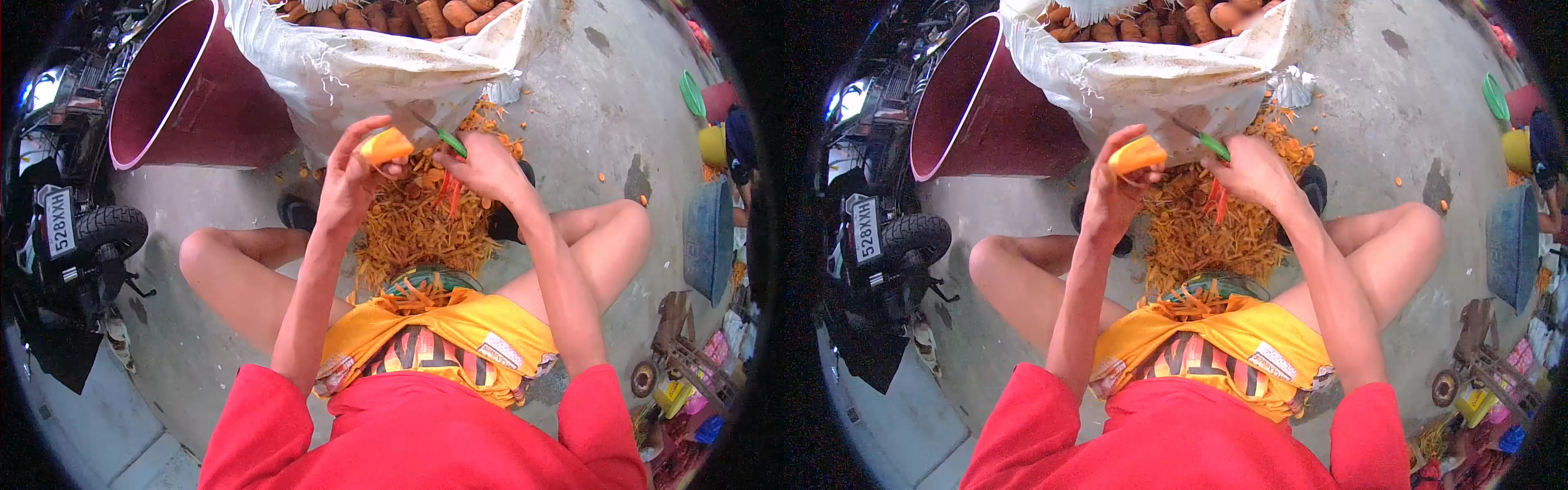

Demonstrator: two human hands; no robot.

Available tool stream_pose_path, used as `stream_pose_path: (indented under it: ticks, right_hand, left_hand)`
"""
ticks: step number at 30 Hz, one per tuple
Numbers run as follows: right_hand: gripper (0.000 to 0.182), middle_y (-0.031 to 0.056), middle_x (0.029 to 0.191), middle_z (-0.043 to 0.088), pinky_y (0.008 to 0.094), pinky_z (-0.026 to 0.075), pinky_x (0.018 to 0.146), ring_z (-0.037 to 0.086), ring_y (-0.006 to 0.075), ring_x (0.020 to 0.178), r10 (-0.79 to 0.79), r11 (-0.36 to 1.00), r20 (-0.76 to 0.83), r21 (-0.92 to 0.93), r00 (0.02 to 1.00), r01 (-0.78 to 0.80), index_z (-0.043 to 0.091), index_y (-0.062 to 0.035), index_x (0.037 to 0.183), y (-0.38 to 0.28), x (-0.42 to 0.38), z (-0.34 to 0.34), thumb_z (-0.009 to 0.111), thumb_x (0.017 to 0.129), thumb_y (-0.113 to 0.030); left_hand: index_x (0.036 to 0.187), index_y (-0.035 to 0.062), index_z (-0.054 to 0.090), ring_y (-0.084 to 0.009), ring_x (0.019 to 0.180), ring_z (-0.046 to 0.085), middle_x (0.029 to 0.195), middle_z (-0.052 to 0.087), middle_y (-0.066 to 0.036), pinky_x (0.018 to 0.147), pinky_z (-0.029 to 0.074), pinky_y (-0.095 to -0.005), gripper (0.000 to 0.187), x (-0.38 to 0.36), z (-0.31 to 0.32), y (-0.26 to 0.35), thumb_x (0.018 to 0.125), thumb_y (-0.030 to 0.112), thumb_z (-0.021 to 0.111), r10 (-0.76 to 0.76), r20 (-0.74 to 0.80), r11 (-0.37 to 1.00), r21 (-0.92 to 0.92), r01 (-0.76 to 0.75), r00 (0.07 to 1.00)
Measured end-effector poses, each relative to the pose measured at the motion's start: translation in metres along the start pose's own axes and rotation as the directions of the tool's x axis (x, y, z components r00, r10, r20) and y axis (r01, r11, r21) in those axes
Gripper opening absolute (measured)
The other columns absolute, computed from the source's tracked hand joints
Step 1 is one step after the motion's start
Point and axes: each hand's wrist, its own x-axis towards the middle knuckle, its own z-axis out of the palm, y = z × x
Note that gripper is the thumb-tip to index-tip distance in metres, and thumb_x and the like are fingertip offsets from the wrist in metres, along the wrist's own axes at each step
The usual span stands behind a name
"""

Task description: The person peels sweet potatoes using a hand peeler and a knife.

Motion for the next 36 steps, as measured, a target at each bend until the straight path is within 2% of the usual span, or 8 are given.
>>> stream_pose_path:
  ticks: [6, 17, 21, 28, 30, 31, 32, 36]
  right_hand:
    - [0.03, 0.0248, 0.084, 0.069, 0.0519, 0.053, 0.073, 0.067, 0.0466, 0.084, -0.203, 0.977, -0.039, 0.059, 0.978, 0.205, 0.068, -0.0008, 0.091, -0.019, -0.005, -0.007, 0.072, 0.093, -0.03]
    - [0.02, 0.0251, 0.086, 0.069, 0.0506, 0.054, 0.073, 0.066, 0.0464, 0.086, -0.284, 0.958, 0.056, 0.046, 0.957, 0.282, 0.07, -0.0046, 0.101, -0.025, -0.009, -0.005, 0.071, 0.091, -0.022]
    - [0.039, 0.0266, 0.086, 0.07, 0.0513, 0.054, 0.076, 0.07, 0.0422, 0.083, 0.088, 0.983, 0.251, -0.178, 0.964, -0.044, 0.071, -0.0005, 0.093, 0.04, 0.017, 0.005, 0.069, 0.091, -0.039]
    - [0.045, 0.0268, 0.087, 0.07, 0.0504, 0.053, 0.077, 0.068, 0.0436, 0.084, 0.031, 0.968, 0.167, -0.251, 0.985, 0.012, 0.071, 0.0018, 0.097, 0.032, 0.001, -0.014, 0.074, 0.089, -0.043]
    - [0.04, 0.0272, 0.087, 0.07, 0.0517, 0.054, 0.08, 0.07, 0.0439, 0.088, 0.084, 0.954, 0.187, -0.3, 0.979, -0.025, 0.072, 0.0015, 0.09, 0.029, -0.003, -0.013, 0.073, 0.087, -0.038]
    - [0.04, 0.0272, 0.087, 0.07, 0.0517, 0.054, 0.08, 0.07, 0.0439, 0.088, 0.083, 0.953, 0.18, -0.301, 0.98, -0.025, 0.072, 0.0015, 0.09, 0.025, -0.003, -0.015, 0.073, 0.087, -0.038]
    - [0.04, 0.0273, 0.087, 0.07, 0.0517, 0.054, 0.079, 0.07, 0.044, 0.088, 0.073, 0.962, 0.168, -0.271, 0.983, -0.025, 0.072, 0.0018, 0.091, 0.022, -0.005, -0.016, 0.074, 0.087, -0.038]
    - [0.04, 0.0276, 0.087, 0.07, 0.0517, 0.054, 0.079, 0.07, 0.0436, 0.089, 0.05, 0.973, 0.16, -0.229, 0.986, -0.012, 0.072, 0.0028, 0.092, 0.002, -0.008, -0.031, 0.075, 0.087, -0.037]
  left_hand:
    - [0.111, 0.0059, 0.066, -0.0057, 0.071, 0.046, 0.088, 0.057, 0.005, 0.063, 0.039, -0.0226, 0.044, -0.002, -0.014, -0.014, 0.11, 0.047, 0.05, -0.376, -0.094, 0.8, 0.47, 0.374, 0.922]
    - [0.09, -0.0016, 0.064, -0.0074, 0.069, 0.046, 0.076, 0.05, 0.0, 0.06, 0.038, -0.0273, 0.03, -0.002, -0.002, 0.013, 0.095, 0.027, 0.072, -0.03, 0.101, 0.46, 0.885, -0.076, 0.994]
    - [0.091, -0.0021, 0.064, -0.009, 0.068, 0.048, 0.077, 0.05, 0.0, 0.06, 0.04, -0.0278, 0.031, -0.001, -0.003, 0.023, 0.092, 0.027, 0.075, -0.052, 0.165, 0.606, 0.789, -0.1, 0.985]
    - [0.095, -0.0002, 0.07, -0.007, 0.074, 0.056, 0.084, 0.062, 0.0, 0.062, 0.045, -0.0261, 0.04, -0.006, -0.013, 0.078, 0.095, 0.04, 0.075, -0.467, 0.323, 0.763, 0.617, 0.191, 0.823]
    - [0.118, 0.0037, 0.064, -0.0085, 0.075, 0.058, 0.092, 0.065, -0.004, 0.065, 0.049, -0.0276, 0.058, 0.005, -0.05, 0.091, 0.098, 0.058, 0.064, -0.022, 0.372, 0.9, 0.412, -0.144, 0.928]
    - [0.128, 0.0049, 0.058, -0.0095, 0.079, 0.057, 0.095, 0.062, -0.001, 0.069, 0.05, -0.0285, 0.063, 0.017, -0.08, 0.094, 0.102, 0.063, 0.054, 0.056, -0.012, 0.977, 0.207, -0.053, 0.998]
    - [0.133, 0.0046, 0.057, -0.011, 0.081, 0.056, 0.096, 0.059, -0.001, 0.07, 0.049, -0.0298, 0.064, 0.04, -0.078, 0.125, 0.106, 0.061, 0.044, 0.106, 0.165, 0.98, -0.185, -0.075, 0.981]
    - [0.143, 0.0025, 0.055, -0.0095, 0.081, 0.056, 0.098, 0.06, -0.001, 0.073, 0.049, -0.0239, 0.048, 0.063, -0.068, 0.17, 0.111, 0.038, 0.046, 0.255, -0.295, 0.965, 0.018, -0.262, 0.921]
